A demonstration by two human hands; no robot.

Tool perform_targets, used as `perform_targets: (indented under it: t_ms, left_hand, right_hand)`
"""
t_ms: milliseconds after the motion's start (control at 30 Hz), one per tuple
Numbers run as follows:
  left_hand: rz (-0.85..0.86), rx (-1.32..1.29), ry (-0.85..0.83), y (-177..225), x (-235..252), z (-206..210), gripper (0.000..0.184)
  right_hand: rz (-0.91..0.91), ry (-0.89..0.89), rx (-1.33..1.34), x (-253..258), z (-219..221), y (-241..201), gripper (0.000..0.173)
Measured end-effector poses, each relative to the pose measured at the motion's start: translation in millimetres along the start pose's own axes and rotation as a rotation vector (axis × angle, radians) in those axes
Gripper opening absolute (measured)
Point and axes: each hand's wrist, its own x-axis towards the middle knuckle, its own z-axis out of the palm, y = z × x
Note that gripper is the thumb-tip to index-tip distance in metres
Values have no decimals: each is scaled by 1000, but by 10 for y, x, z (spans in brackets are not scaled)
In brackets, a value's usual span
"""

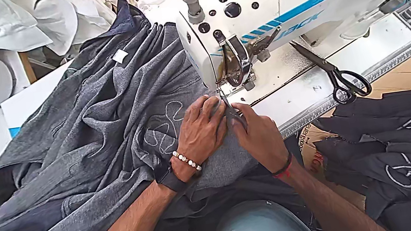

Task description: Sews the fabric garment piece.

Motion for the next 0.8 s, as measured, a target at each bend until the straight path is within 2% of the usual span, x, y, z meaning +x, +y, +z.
perform_targets:
  t_ms: [67,133,267,667,800]
  left_hand:
    - [-76,-23,-49,121,-11,-2,45]
    - [-140,-67,-59,167,-81,29,49]
    - [-135,-82,-61,116,-109,33,52]
    - [41,-12,20,-197,36,11,39]
    - [78,30,-3,-144,50,-26,40]
  right_hand:
    - [-6,7,4,-142,-3,26,46]
    - [28,-64,108,-337,-37,20,41]
    - [78,-51,326,-494,-132,-95,38]
    - [108,-17,184,-85,73,-114,43]
    - [110,-26,130,-36,110,-122,44]
